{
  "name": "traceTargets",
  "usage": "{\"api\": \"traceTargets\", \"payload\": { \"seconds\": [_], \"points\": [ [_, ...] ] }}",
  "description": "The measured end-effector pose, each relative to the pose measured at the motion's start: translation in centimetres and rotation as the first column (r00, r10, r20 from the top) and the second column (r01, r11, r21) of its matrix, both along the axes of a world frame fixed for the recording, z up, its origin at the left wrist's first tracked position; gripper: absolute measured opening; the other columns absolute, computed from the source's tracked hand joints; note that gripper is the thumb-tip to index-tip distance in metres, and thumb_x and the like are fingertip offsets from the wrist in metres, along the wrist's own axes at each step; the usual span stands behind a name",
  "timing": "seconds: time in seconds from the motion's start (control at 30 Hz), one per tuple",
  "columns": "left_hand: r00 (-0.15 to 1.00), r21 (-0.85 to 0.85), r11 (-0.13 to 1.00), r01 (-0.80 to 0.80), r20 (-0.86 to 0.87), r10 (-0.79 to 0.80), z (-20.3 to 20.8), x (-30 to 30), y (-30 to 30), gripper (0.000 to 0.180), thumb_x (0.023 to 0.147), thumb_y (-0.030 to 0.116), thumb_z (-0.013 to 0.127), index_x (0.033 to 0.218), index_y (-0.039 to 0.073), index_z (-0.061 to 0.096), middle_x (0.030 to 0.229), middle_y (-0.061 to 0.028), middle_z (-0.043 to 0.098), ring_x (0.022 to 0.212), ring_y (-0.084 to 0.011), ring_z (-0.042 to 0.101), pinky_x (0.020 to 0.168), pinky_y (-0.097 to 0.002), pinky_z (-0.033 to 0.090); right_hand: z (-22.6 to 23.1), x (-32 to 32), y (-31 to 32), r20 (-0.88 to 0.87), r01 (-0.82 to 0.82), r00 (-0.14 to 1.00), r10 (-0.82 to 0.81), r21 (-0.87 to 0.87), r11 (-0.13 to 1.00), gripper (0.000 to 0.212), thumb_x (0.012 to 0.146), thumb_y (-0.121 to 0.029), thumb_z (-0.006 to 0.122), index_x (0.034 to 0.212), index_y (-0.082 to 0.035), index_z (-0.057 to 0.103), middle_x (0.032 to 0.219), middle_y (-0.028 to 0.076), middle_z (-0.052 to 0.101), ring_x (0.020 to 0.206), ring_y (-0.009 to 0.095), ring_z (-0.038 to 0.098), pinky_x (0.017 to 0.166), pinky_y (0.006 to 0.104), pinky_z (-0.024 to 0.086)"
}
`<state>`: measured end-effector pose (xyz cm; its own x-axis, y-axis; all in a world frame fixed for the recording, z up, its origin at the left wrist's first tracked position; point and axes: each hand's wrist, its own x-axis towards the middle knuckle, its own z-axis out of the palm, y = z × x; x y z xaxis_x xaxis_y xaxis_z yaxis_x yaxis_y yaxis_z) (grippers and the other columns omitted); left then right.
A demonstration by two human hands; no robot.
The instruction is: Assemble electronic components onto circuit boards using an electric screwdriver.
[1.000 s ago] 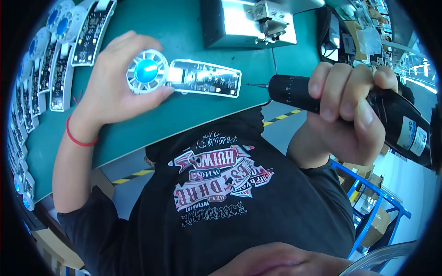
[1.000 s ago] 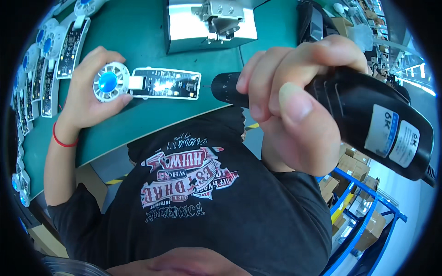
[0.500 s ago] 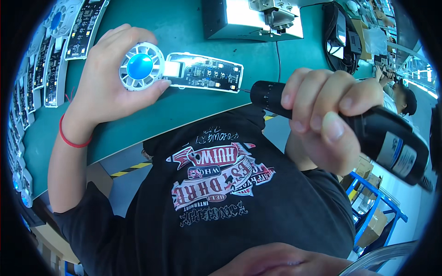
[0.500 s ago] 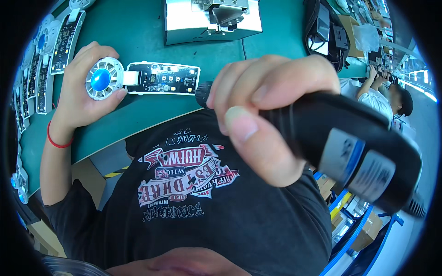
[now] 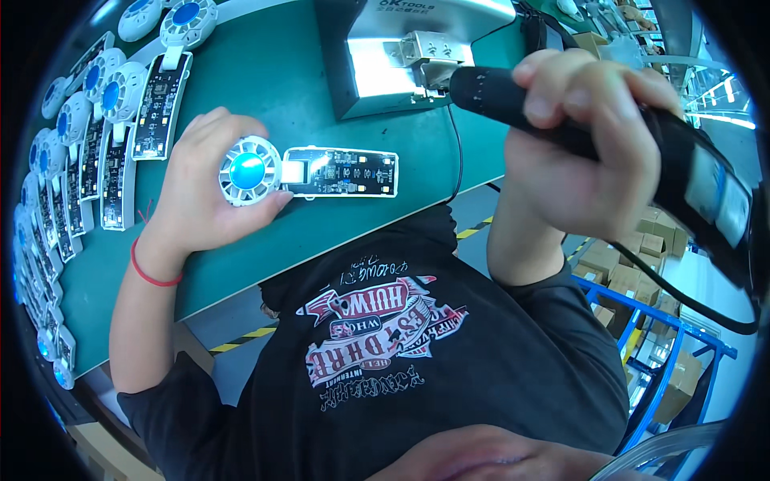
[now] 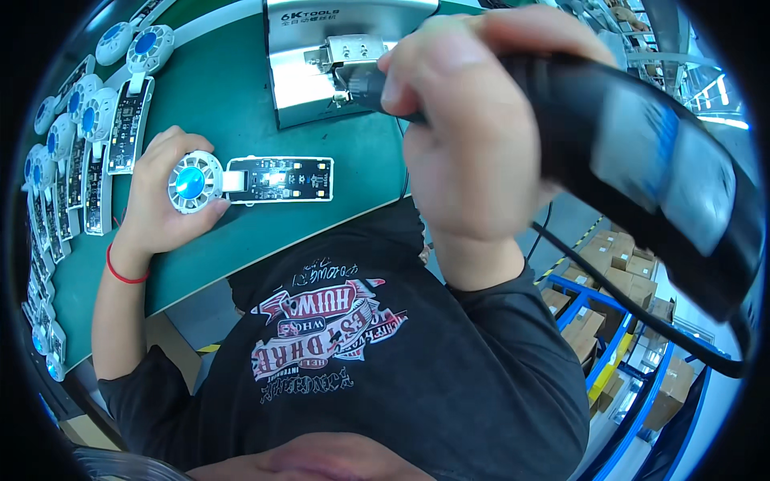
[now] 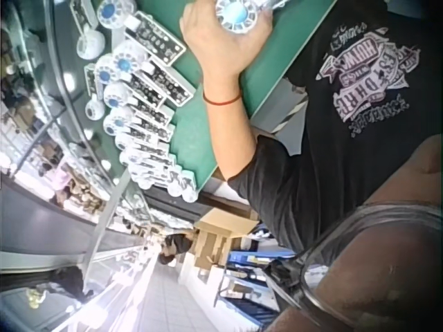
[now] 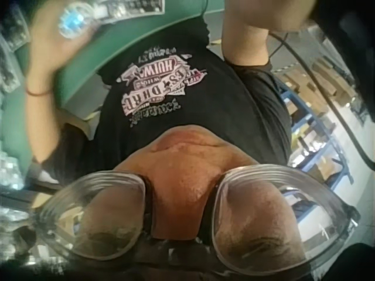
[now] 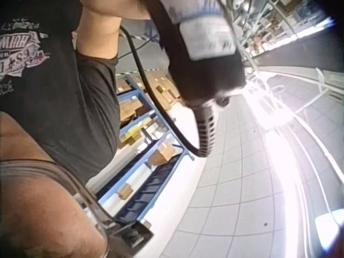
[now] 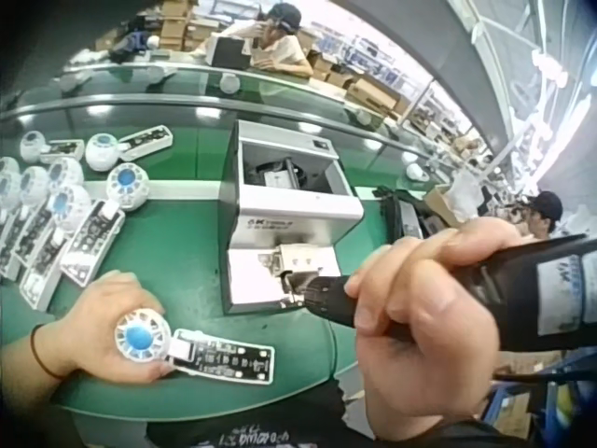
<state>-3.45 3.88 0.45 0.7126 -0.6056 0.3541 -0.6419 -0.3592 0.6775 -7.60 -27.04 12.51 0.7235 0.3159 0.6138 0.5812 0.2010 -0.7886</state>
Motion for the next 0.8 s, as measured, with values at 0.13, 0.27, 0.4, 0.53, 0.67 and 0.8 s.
{"api": "traceTargets", "payload": {
  "seconds": [0.13, 0.27, 0.4, 0.53, 0.67, 0.8],
  "points": [
    [1.000, -0.025, 1.000, -0.005, 0.009, 0.005, -0.4, -0.1, 0.1, 0.044, 0.061, 0.022, 0.083, 0.097, 0.006, 0.063, 0.080, -0.0053, 0.060, 0.071, -0.0220, 0.052, 0.075, -0.0325, 0.045, -0.3, 1.2, 0.5, 0.063, 0.052, 0.997, -0.049, -0.050, 0.997, 0.042, 0.087, -0.011, 0.045, 0.127, -0.002, 0.056, 0.078, 0.006, 0.054, 0.061, 0.017, 0.051, 0.070, 0.0374, 0.048],
    [0.999, -0.039, 0.999, -0.028, 0.033, 0.030, -0.5, -0.1, 0.0, 0.043, 0.061, 0.022, 0.084, 0.096, 0.007, 0.063, 0.081, -0.0054, 0.061, 0.071, -0.0222, 0.053, 0.076, -0.0322, 0.045, -1.0, 1.7, 2.2, 0.054, -0.004, 0.999, 0.004, -0.012, 1.000, 0.043, 0.088, -0.011, 0.044, 0.128, -0.001, 0.055, 0.080, 0.007, 0.054, 0.061, 0.017, 0.051, 0.070, 0.0379, 0.048],
    [0.997, -0.011, 1.000, 0.013, 0.071, -0.012, -0.5, 0.2, 0.0, 0.043, 0.062, 0.022, 0.085, 0.096, 0.008, 0.063, 0.081, -0.0057, 0.061, 0.071, -0.0225, 0.053, 0.076, -0.0322, 0.045, -2.7, 0.3, 5.5, -0.031, -0.109, 0.993, 0.116, 0.175, 0.978, 0.045, 0.088, -0.011, 0.044, 0.131, -0.001, 0.052, 0.080, 0.007, 0.053, 0.060, 0.017, 0.050, 0.069, 0.0380, 0.048],
    [0.995, -0.031, 0.999, 0.040, 0.090, -0.037, -1.1, 0.0, 0.4, 0.047, 0.060, 0.015, 0.083, 0.101, 0.007, 0.063, 0.087, -0.0065, 0.060, 0.075, -0.0212, 0.051, 0.069, -0.0311, 0.043, -3.9, 0.2, 7.6, -0.070, -0.019, 0.997, 0.031, 0.173, 0.985, 0.045, 0.087, -0.010, 0.045, 0.131, -0.001, 0.052, 0.079, 0.008, 0.054, 0.059, 0.017, 0.050, 0.069, 0.0377, 0.048],
    [0.992, -0.049, 0.998, 0.045, 0.120, -0.039, -1.1, 0.1, 0.2, 0.047, 0.059, 0.015, 0.084, 0.101, 0.007, 0.063, 0.087, -0.0058, 0.060, 0.076, -0.0211, 0.051, 0.069, -0.0307, 0.043, -4.3, 0.1, 8.5, -0.094, 0.093, 0.992, -0.081, 0.132, 0.987, 0.045, 0.087, -0.008, 0.045, 0.131, -0.001, 0.051, 0.078, 0.008, 0.054, 0.058, 0.017, 0.050, 0.068, 0.0374, 0.049],
    [0.990, -0.064, 0.996, 0.056, 0.136, -0.047, -1.1, 0.2, 0.0, 0.047, 0.059, 0.015, 0.084, 0.100, 0.008, 0.063, 0.087, -0.0055, 0.060, 0.076, -0.0212, 0.051, 0.069, -0.0304, 0.043, -4.6, 0.3, 8.9, -0.124, 0.116, 0.987, -0.106, 0.081, 0.990, 0.045, 0.086, -0.007, 0.046, 0.130, -0.001, 0.051, 0.077, 0.008, 0.054, 0.058, 0.017, 0.051, 0.067, 0.0370, 0.049]
  ]
}}
